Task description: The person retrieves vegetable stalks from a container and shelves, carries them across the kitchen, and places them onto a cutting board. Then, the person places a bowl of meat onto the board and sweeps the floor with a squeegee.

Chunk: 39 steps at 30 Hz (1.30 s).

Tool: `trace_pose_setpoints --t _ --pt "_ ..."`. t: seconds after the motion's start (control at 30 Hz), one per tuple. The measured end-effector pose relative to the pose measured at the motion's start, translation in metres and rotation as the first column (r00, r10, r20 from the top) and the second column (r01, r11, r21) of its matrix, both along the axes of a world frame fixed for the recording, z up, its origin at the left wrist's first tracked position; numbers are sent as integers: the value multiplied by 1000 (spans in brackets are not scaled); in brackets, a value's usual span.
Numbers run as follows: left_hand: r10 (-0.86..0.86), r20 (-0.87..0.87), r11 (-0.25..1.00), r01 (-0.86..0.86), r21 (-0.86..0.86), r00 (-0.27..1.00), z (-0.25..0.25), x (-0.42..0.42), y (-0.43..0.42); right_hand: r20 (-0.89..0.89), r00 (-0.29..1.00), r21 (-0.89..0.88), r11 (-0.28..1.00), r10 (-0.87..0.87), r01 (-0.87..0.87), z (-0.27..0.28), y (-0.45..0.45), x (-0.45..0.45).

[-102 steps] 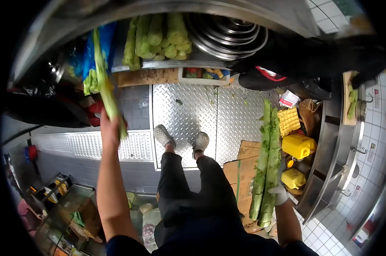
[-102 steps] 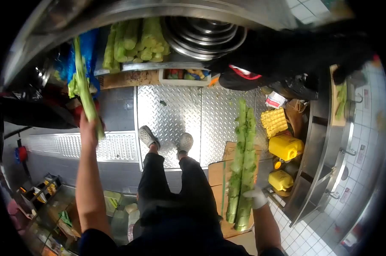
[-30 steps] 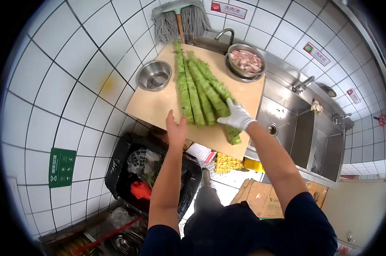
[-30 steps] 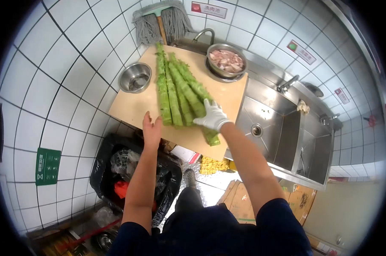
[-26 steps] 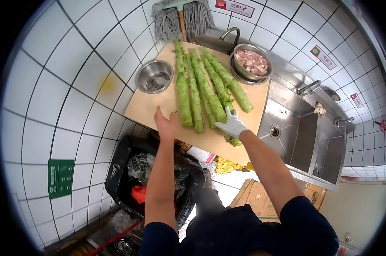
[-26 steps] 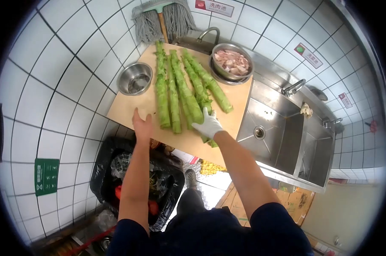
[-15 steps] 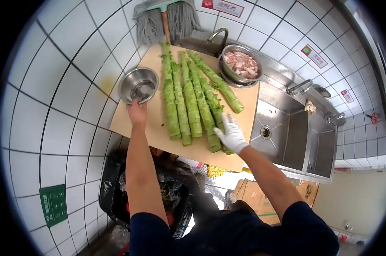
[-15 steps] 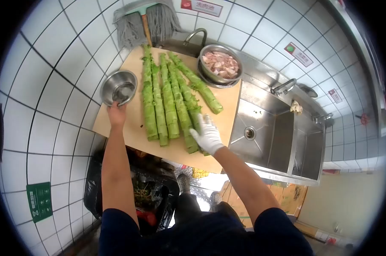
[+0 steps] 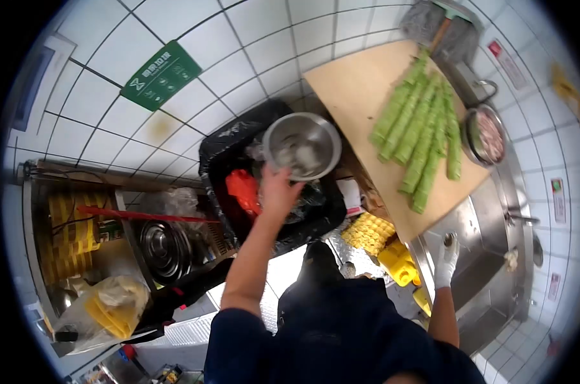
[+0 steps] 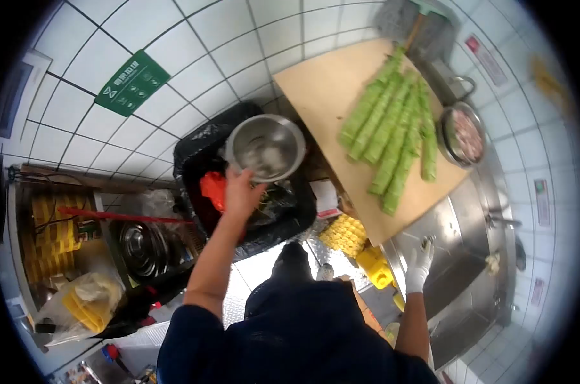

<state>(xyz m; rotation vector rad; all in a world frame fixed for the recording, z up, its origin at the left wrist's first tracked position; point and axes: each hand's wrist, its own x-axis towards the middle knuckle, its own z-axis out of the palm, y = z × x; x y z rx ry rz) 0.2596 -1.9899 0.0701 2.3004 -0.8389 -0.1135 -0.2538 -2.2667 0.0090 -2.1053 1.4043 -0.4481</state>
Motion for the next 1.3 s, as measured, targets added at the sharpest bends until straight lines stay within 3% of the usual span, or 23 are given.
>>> trace_pose_setpoints --t 0.03,0.07,0.13,0.2,0.27,0.37,0.43,0.47,0.57,0.63,0.73,0.8,0.87,0.93,0.97,1.03,1.07,1.1,1.13,1.17,1.2,1.23,1.3 --pt "13 -21 995 -11 97 1000 22 -13 28 -159 985 -111 991 60 -78 2 0 -16" --pt "16 72 994 -23 104 997 35 -31 54 -322 943 -201 967 85 -156 -1 2 -38" --pt "100 -7 945 -92 315 995 56 -55 104 -226 974 -218 974 15 -65 0 11 -74" --pt "50 194 897 -130 422 980 50 -73 152 -172 985 -204 979 -31 -5 17 26 -102" --pt "-34 220 876 -76 475 975 73 -98 165 -101 991 -190 979 -90 70 37 45 -125" --pt "-204 206 717 3 697 957 105 -153 140 23 976 -125 968 -217 218 47 73 -169" --pt "-351 110 787 229 572 930 128 -195 108 9 988 -209 966 -154 152 25 79 -193" --pt "-404 49 776 314 547 913 147 -222 78 150 965 -69 971 -216 228 38 92 -194" --pt "-545 -62 723 506 471 836 192 -297 -1 149 975 -155 970 -165 188 24 88 -223" --pt "-668 105 676 541 501 737 184 -329 -46 96 968 -216 944 -233 248 17 84 -228" --pt "-713 342 639 368 676 612 136 -367 -71 42 943 -318 891 -329 325 32 92 -232" --pt "-656 333 655 292 697 677 78 -362 -64 31 956 -398 874 -290 278 21 83 -244" --pt "-602 60 624 422 658 796 92 -327 7 -18 965 -425 875 -263 231 21 90 -242" --pt "-485 -100 684 449 575 869 49 -292 95 -52 973 -445 878 -224 178 10 100 -239" --pt "-247 -129 796 277 539 960 63 -292 155 -73 978 -468 872 -197 141 5 105 -234" --pt "-40 -251 857 163 490 967 28 -285 269 -124 979 -480 873 -159 81 -15 112 -225" --pt "161 -309 837 37 547 937 76 -296 310 -146 980 -488 872 -135 47 -24 112 -206" --pt "366 -292 754 -98 649 884 16 -302 377 -150 987 -478 878 -61 -18 -27 117 -179" --pt "461 -308 712 -140 688 832 19 -314 427 -157 988 -465 881 12 -84 -30 127 -157" --pt "599 -219 673 -336 659 770 5 -335 479 -168 982 -457 876 82 -152 -30 137 -136" --pt "751 -130 528 -471 706 647 13 -350 512 -187 971 -452 864 150 -221 -27 144 -115" --pt "836 -36 425 -603 675 548 21 -368 545 -130 960 -496 822 248 -280 -29 149 -90" --pt "943 -26 305 -828 471 333 18 -394 606 -270 920 -379 847 284 -373 15 190 -21"
